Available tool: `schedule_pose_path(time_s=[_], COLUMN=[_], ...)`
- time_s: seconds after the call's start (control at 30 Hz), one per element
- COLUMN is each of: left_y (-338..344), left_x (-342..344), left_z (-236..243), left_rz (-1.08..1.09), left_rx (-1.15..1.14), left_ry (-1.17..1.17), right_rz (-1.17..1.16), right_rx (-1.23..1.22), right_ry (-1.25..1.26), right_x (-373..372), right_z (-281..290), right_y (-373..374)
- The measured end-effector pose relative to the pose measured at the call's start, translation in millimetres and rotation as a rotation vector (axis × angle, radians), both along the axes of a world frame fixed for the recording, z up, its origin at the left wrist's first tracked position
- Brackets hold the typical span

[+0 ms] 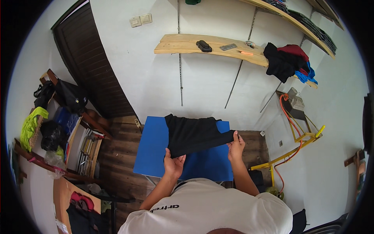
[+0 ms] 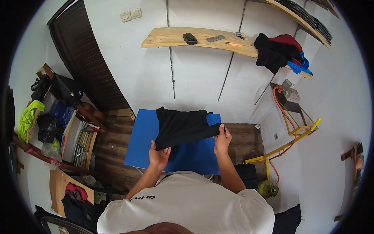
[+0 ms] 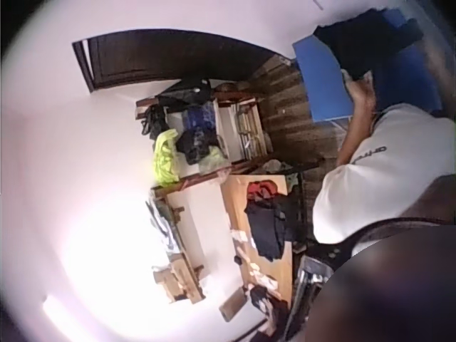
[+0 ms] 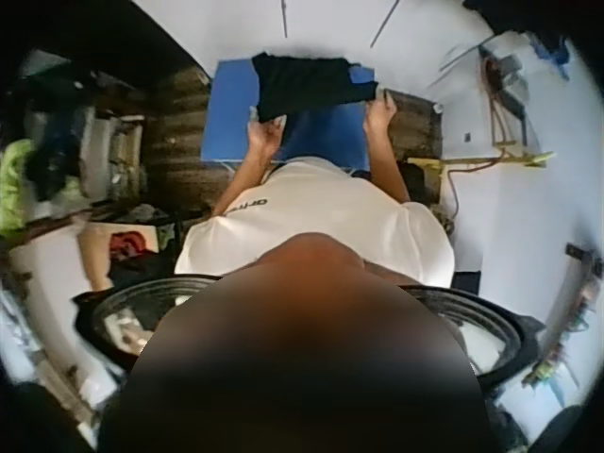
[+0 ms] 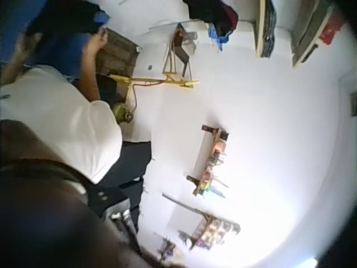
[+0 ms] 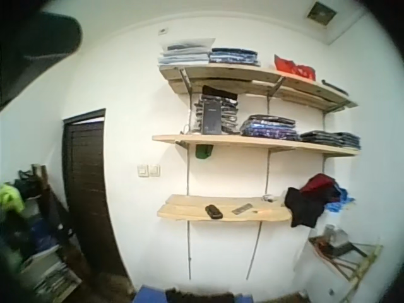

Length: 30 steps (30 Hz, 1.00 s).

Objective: The recorder is measuring, aligning, and cutting a piece of black fabric on a workbench using a utility knife.

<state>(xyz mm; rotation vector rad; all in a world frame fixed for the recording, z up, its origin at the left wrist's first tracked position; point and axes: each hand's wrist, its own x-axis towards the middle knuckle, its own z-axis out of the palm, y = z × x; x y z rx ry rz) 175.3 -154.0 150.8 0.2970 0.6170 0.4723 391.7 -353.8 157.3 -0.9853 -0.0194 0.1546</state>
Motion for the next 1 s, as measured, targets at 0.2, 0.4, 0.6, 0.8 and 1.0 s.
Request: schedule_pose_path(time_s=[0.2, 0.4, 0.6, 0.8, 1.0], left_y=[36.7, 82.5, 118.5, 129.3, 132.2], left_x=[-7.9, -15.8, -24.4, -32.1, -38.7], left_z=[10.7, 12.7, 39.2, 66.9, 77.2], left_rz=[-0.063, -0.152, -0.196, -0.204, -0.174], left_rx=[0.076, 0.095, 0.142, 0.195, 0.286], left_ry=[-0.073, -0.136, -0.305, -0.400, -0.375], right_rz=[-0.065, -0.011, 0.109, 0.122, 0.069], right_rx=[0.045, 0.061, 0.149, 0.154, 0.144], right_ry=[0.092, 0.043, -0.100, -0.125, -0.190], right_x=[-12.7, -36.2, -51.2, -58.1, -64.0], right_z=[19.1, 46.3, 80.0, 94.1, 105.1], right_y=[10.0, 31.5, 47.9, 50.7, 53.2])
